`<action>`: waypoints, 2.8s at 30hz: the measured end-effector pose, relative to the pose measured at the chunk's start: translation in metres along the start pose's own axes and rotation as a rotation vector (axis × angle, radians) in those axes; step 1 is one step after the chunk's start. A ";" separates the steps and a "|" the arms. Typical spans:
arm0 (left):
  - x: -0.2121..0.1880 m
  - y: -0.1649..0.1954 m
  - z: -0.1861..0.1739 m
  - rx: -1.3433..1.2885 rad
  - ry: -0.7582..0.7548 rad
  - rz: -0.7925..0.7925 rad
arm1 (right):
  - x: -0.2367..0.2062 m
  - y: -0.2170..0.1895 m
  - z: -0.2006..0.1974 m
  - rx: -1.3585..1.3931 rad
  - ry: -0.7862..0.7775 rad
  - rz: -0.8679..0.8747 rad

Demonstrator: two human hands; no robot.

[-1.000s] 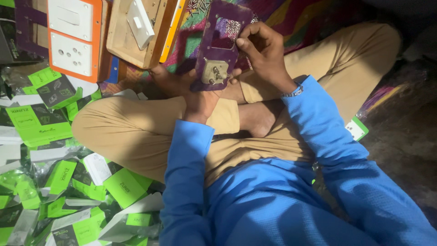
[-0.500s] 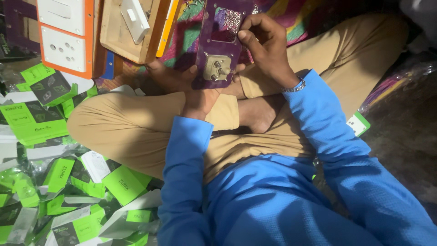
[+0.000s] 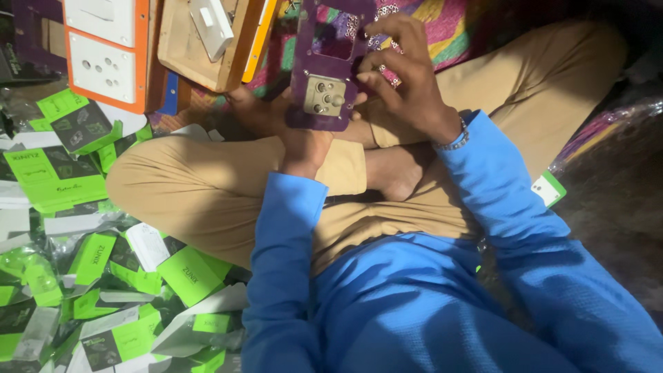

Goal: The person sits cross-legged on a mat and assembles electrical socket units by hand. They pick up a purple socket backplate, insert metal terminals and screws, and attach a white faceplate. The person repeats this process for multiple units, handling screws and components from piles on the floor.

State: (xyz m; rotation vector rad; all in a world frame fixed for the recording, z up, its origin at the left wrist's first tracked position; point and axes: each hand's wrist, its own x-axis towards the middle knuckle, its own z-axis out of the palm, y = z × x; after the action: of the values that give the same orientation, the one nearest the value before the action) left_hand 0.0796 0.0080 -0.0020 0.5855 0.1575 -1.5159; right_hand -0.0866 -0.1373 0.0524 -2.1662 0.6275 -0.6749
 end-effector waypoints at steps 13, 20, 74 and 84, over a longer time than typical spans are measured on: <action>0.000 -0.004 -0.001 0.012 0.043 0.032 | 0.002 -0.001 0.008 -0.155 -0.051 -0.181; 0.001 -0.003 -0.004 -0.062 0.021 0.025 | 0.004 -0.004 0.005 -0.132 -0.064 -0.238; -0.002 0.013 0.001 -0.122 -0.032 0.193 | -0.025 0.023 0.023 0.374 -0.249 0.012; -0.001 0.014 0.005 -0.154 -0.028 0.196 | -0.019 0.018 0.009 0.476 -0.288 0.085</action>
State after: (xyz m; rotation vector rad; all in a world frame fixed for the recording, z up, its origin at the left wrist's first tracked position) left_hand 0.0916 0.0061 0.0062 0.4431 0.1876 -1.3089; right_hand -0.0985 -0.1315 0.0278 -1.7370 0.3584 -0.4038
